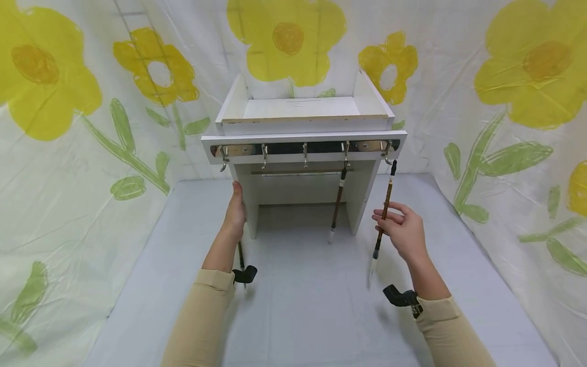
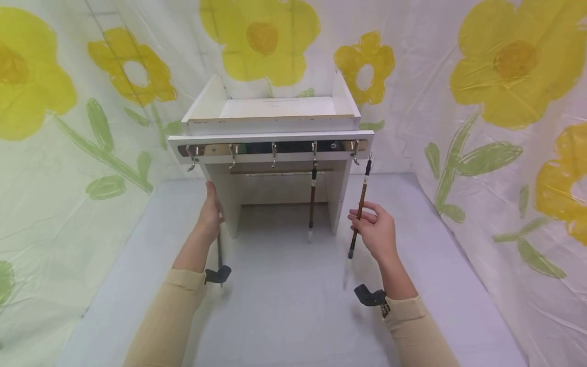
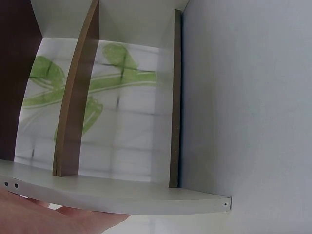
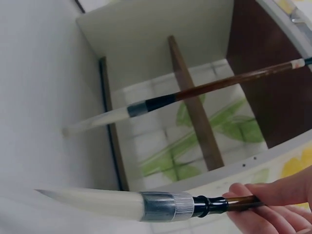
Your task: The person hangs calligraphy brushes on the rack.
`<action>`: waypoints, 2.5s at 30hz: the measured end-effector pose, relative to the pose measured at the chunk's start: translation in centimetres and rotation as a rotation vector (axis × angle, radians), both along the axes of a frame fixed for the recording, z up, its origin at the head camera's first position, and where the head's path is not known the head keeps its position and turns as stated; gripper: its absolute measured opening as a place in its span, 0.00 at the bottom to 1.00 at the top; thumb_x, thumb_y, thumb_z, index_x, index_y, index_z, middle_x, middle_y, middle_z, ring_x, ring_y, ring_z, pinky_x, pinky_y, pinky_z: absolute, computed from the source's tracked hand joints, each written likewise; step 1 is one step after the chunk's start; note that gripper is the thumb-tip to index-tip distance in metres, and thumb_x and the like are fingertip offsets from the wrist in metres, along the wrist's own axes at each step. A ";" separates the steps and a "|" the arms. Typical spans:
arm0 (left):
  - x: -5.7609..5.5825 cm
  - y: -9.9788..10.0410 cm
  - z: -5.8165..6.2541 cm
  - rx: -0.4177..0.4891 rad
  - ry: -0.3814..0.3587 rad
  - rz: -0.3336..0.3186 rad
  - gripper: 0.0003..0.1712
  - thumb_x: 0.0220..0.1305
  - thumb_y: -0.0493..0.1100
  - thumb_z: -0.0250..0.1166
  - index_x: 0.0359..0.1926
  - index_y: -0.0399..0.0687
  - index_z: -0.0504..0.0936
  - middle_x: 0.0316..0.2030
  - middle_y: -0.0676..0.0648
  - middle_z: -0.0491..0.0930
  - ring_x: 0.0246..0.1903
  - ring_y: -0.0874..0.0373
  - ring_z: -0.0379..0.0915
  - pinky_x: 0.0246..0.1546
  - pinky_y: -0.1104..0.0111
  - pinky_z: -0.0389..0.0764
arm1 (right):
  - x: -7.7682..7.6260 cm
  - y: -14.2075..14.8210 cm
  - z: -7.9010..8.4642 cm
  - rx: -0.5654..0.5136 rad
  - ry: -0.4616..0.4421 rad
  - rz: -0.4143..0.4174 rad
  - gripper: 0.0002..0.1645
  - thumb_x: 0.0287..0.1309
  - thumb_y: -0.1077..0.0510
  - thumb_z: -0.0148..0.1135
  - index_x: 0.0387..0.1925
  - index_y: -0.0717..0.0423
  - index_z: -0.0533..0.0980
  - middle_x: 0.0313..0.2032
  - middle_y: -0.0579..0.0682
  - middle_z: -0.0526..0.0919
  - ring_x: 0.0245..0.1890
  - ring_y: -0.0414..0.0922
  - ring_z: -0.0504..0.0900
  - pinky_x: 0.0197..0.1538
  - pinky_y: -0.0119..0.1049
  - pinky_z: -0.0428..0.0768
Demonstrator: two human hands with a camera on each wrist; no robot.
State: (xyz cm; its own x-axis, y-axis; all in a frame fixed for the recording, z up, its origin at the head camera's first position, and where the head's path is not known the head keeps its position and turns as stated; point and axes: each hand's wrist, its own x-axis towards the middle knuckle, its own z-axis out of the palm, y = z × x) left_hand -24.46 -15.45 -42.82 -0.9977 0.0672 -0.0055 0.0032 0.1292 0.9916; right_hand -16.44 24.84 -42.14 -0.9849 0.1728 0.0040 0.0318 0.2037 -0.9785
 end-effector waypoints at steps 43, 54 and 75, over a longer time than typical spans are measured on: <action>0.0 0.1 -0.2 0.011 -0.035 0.011 0.44 0.67 0.79 0.18 0.80 0.75 0.36 0.81 0.48 0.41 0.79 0.44 0.36 0.72 0.35 0.46 | 3.5 -1.5 4.7 -0.139 0.212 -0.025 0.31 0.63 0.68 0.67 0.66 0.62 0.69 0.49 0.56 0.88 0.43 0.39 0.89 0.44 0.34 0.84; -0.1 0.0 0.0 0.007 -0.032 0.010 0.47 0.63 0.83 0.19 0.80 0.76 0.35 0.81 0.48 0.42 0.79 0.43 0.37 0.72 0.36 0.47 | 4.2 -2.0 5.6 -0.109 0.276 -0.007 0.29 0.63 0.68 0.67 0.65 0.62 0.70 0.50 0.58 0.88 0.43 0.39 0.89 0.44 0.33 0.84; 0.2 0.0 0.7 0.002 -0.077 0.001 0.41 0.72 0.73 0.18 0.81 0.70 0.32 0.81 0.47 0.38 0.80 0.44 0.31 0.74 0.37 0.42 | 5.1 -3.3 6.0 -0.134 0.388 0.113 0.29 0.61 0.70 0.68 0.63 0.65 0.71 0.48 0.55 0.89 0.45 0.44 0.90 0.45 0.36 0.85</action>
State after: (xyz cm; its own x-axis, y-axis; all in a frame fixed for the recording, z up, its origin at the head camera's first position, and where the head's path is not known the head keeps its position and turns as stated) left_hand -24.21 -15.40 -42.10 -0.9944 0.0662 -0.0824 -0.0735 0.1271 0.9892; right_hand -11.38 21.53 -36.10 -0.9275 0.0883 0.3631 -0.3595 0.0547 -0.9316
